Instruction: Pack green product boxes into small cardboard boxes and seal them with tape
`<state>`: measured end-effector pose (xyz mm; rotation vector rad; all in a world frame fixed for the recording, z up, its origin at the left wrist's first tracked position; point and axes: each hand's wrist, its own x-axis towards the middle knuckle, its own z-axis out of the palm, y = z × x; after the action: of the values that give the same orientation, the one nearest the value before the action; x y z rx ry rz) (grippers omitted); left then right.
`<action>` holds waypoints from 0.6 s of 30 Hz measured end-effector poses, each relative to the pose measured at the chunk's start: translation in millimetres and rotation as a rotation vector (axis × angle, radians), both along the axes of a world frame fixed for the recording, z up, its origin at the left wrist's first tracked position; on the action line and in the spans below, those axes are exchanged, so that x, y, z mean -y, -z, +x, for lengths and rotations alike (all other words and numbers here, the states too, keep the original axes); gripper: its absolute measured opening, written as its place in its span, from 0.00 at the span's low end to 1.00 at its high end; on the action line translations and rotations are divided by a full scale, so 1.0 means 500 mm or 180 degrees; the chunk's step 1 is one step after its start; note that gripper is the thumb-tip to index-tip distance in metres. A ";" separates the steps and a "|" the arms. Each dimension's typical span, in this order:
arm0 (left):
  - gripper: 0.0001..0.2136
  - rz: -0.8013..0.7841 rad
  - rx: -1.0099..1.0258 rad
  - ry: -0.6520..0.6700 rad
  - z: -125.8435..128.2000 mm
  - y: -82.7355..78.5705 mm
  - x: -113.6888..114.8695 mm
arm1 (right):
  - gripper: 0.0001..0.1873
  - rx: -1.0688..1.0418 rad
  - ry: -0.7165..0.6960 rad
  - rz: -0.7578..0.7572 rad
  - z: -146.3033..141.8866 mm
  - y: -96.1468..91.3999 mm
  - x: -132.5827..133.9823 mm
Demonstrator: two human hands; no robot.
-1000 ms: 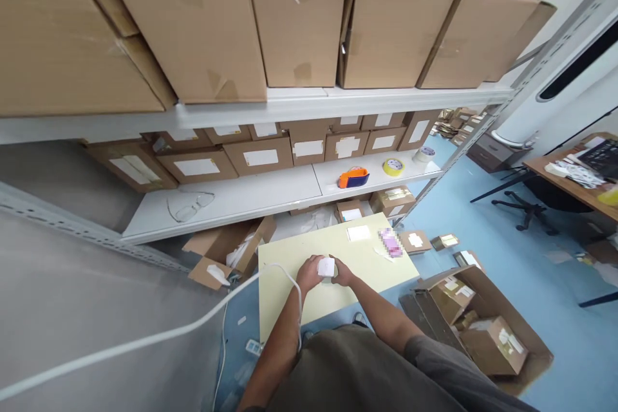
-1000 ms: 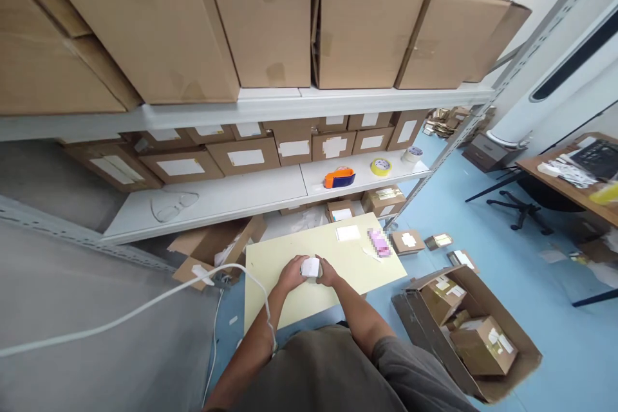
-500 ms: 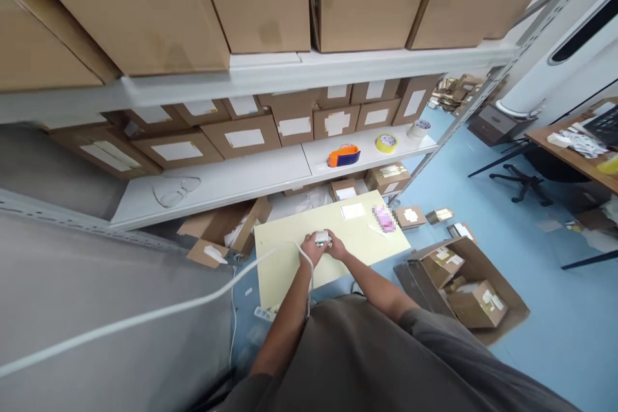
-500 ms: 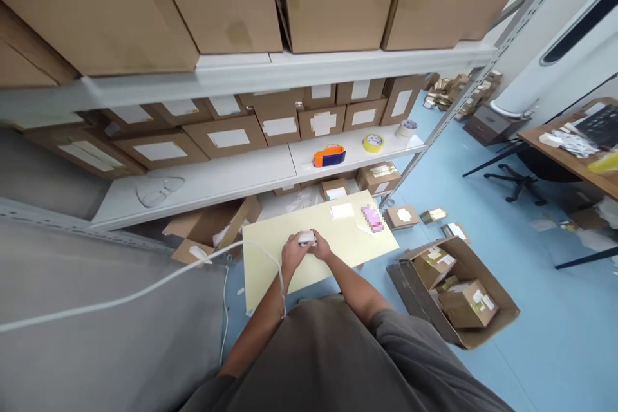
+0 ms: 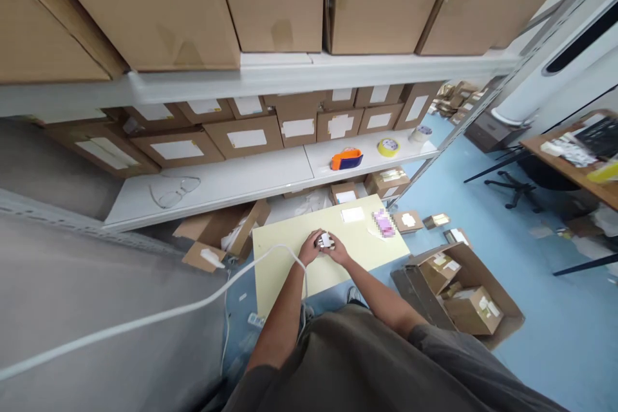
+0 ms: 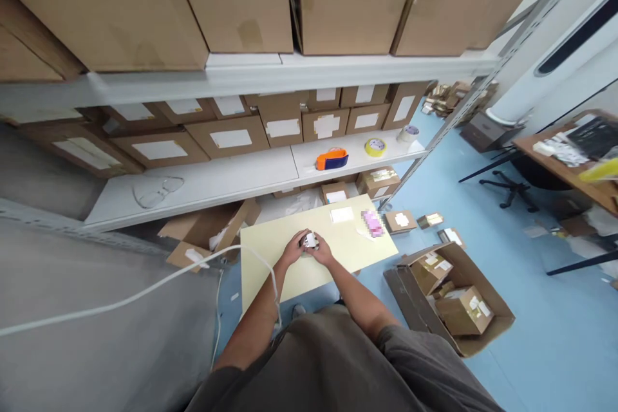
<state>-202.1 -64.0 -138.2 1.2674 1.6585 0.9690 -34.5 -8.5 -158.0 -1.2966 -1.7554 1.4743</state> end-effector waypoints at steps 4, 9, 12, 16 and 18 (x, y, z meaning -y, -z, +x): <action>0.43 -0.0069 0.0105 0.0199 -0.012 0.035 0.000 | 0.39 0.0791 0.0094 0.0232 -0.017 -0.016 -0.008; 0.47 -0.0053 -0.0158 0.0024 -0.001 0.038 0.004 | 0.32 0.1066 0.0027 0.0417 -0.006 -0.044 -0.023; 0.44 -0.0065 -0.0093 -0.0363 0.015 0.033 0.011 | 0.24 0.0999 -0.0056 0.0490 0.011 -0.053 -0.023; 0.35 -0.0027 0.0109 -0.0550 0.025 0.029 0.011 | 0.16 0.1374 -0.0393 0.0770 0.006 -0.075 -0.021; 0.32 0.0074 0.0154 -0.0694 0.027 0.028 0.011 | 0.14 0.1787 -0.0580 0.0719 -0.013 -0.093 -0.023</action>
<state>-188.4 -69.4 -152.3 1.0850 1.7781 1.1428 -40.8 3.0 -111.4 -1.5593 -2.3702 1.0088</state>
